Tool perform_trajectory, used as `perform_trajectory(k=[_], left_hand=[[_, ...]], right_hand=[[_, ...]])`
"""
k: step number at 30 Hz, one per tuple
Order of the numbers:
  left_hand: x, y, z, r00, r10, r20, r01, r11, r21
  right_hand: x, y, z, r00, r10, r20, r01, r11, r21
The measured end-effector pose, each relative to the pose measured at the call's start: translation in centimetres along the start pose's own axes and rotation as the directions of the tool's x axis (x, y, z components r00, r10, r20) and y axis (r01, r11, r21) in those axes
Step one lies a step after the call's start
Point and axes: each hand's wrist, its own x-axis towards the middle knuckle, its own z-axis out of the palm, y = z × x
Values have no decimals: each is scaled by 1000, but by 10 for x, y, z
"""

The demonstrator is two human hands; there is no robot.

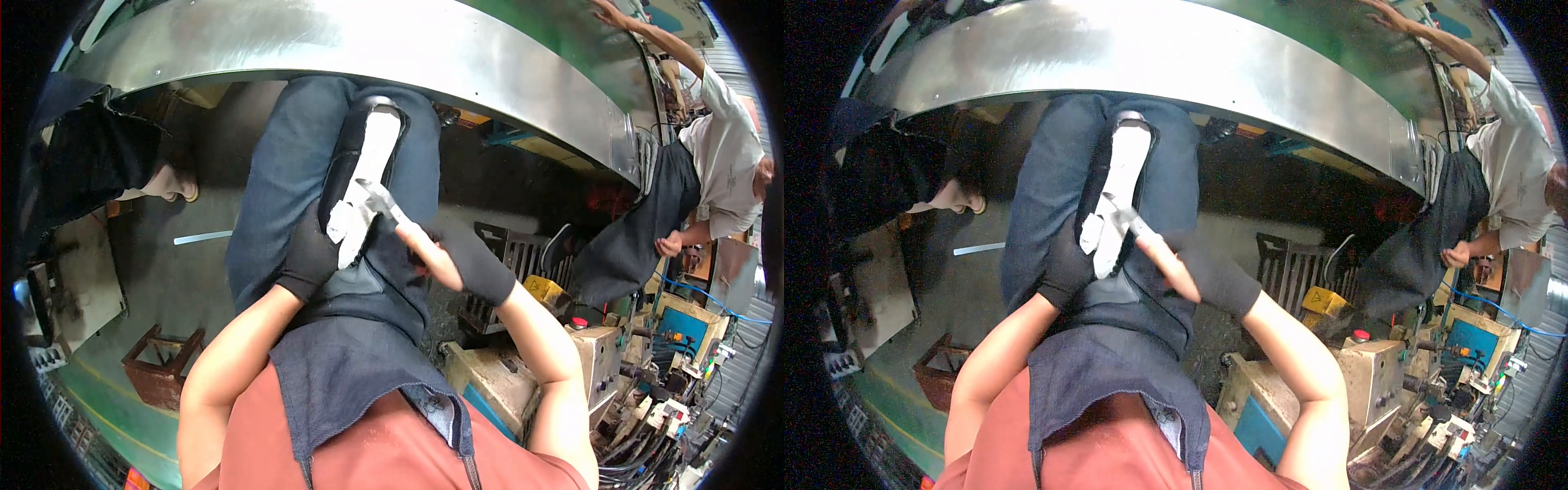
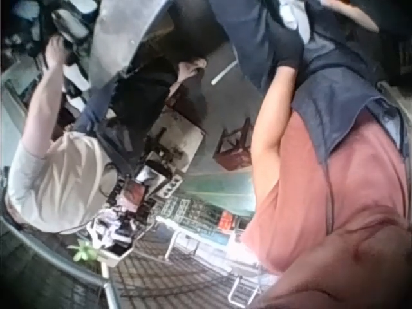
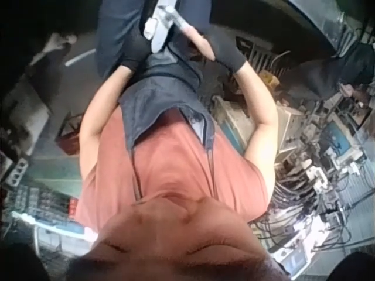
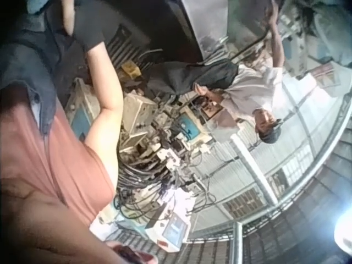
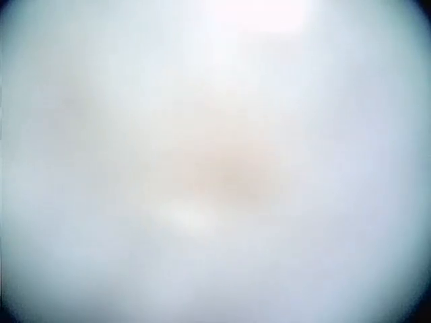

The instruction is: Trim and finish the edges of shoe components using pliers and other hand tools at a production line station.

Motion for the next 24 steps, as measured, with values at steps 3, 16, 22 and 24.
perform_trajectory(k=[3, 16, 22, 24], left_hand=[[2, -34, -2, 996, 85, 8, -85, 996, 24], [12, 115, -152, 882, 85, 463, -362, 751, 553], [50, 80, -67, 940, 339, -17, -332, 929, 161], [17, 27, -22, 962, 268, 46, -270, 921, 281]], right_hand=[[-19, -38, 2, 864, -503, -30, 500, 863, -65], [-6, 56, 31, 864, -503, 13, 500, 855, -134], [-26, 50, 33, 924, -362, 123, 358, 932, 56], [-37, 46, 25, 919, -371, 134, 377, 926, -18]])
